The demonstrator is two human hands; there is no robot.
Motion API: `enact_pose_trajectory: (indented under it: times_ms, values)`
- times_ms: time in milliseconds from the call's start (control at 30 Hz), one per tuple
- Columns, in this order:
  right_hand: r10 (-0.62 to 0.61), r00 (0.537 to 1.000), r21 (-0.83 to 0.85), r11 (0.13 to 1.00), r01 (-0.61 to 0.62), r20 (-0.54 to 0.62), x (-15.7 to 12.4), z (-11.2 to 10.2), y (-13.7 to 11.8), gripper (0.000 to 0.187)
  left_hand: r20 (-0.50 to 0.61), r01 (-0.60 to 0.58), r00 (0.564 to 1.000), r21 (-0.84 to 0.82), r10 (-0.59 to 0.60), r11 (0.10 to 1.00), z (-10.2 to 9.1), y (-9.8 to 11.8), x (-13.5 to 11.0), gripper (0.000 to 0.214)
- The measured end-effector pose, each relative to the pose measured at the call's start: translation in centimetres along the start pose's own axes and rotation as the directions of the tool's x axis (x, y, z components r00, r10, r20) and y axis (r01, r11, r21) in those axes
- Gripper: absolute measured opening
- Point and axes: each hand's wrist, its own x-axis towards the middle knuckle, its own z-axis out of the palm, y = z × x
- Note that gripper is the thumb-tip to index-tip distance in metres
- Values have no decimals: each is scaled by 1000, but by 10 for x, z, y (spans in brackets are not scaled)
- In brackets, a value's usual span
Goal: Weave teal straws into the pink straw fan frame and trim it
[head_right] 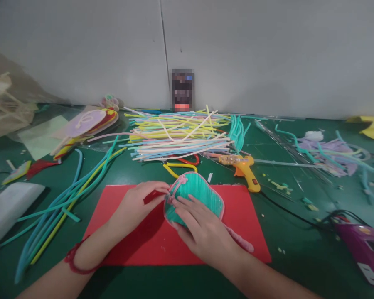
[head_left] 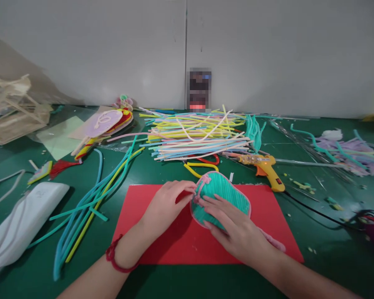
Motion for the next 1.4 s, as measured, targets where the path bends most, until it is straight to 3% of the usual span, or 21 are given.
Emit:
enact_pose_trajectory:
  times_ms: [333,667,867,1167,1400]
  values:
    - [61,998,19,998,-61,4,2,0,-2,25,139,-112,986,126,95,986,-8,2,-3,16]
    - [55,998,1,998,-55,-3,-1,4,1,28,44,-1,999,136,-5,991,7,10,-7,5]
    - [64,997,-47,997,-63,36,1,6,0,32,48,60,997,31,-62,998,7,9,-5,6]
    - [-5,999,-146,989,11,39,5,3,-4,32,23,8,1000,103,-10,995,8,10,-6,7]
    - [-4,1000,-83,997,5,18,2,6,-1,27,26,-98,995,233,95,967,10,6,-10,14]
